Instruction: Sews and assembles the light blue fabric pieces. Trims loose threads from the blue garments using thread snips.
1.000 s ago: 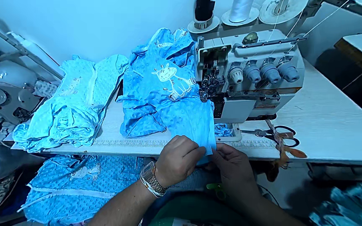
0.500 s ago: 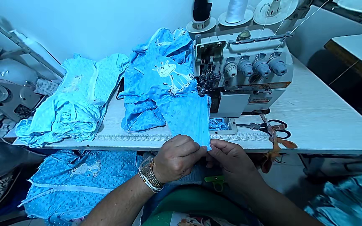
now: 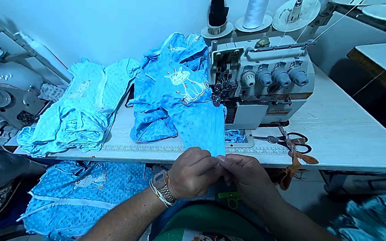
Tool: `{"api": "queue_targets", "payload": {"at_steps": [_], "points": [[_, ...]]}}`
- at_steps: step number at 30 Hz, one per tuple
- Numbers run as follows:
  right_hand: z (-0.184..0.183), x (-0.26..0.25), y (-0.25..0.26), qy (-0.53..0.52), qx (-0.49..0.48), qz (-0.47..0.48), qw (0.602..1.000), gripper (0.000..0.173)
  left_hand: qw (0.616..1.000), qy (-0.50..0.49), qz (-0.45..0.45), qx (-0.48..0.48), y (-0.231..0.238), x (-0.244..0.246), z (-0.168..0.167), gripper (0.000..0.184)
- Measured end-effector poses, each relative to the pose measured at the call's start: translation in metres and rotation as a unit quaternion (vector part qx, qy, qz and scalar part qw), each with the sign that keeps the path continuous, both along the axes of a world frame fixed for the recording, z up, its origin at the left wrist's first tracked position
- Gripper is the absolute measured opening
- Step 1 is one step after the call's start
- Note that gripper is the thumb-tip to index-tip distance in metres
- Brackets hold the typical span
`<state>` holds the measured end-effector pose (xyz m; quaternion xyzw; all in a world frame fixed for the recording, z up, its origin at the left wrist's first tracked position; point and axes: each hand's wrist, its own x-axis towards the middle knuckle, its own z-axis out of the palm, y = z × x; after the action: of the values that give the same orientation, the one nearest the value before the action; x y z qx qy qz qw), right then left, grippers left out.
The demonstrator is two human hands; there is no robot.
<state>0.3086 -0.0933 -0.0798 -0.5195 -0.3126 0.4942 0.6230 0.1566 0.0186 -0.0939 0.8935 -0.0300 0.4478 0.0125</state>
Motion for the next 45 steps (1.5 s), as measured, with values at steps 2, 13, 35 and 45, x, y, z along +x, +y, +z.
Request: {"api": "queue_targets", "payload": {"at_steps": [2,13,35,45], "points": [[0.001,0.001,0.001,0.022,-0.001,0.005,1.0,0.029,0.997,0.005,0.074,-0.02,-0.001,0.01,-0.009,0.022],[-0.022,-0.008,-0.001,0.096,0.061,0.008,0.994,0.024,0.99,0.049,0.045,0.128,0.062,0.037,0.019,0.026],[0.014,0.056,0.111,-0.28,-0.125,-0.104,0.946,0.055,0.959,0.267,0.083,-0.05,0.149,0.061,0.053,0.042],[-0.011,0.042,0.081,-0.167,-0.021,-0.12,0.978,0.046,0.818,0.341,0.43,-0.17,0.057,0.064,0.074,0.022]]}}
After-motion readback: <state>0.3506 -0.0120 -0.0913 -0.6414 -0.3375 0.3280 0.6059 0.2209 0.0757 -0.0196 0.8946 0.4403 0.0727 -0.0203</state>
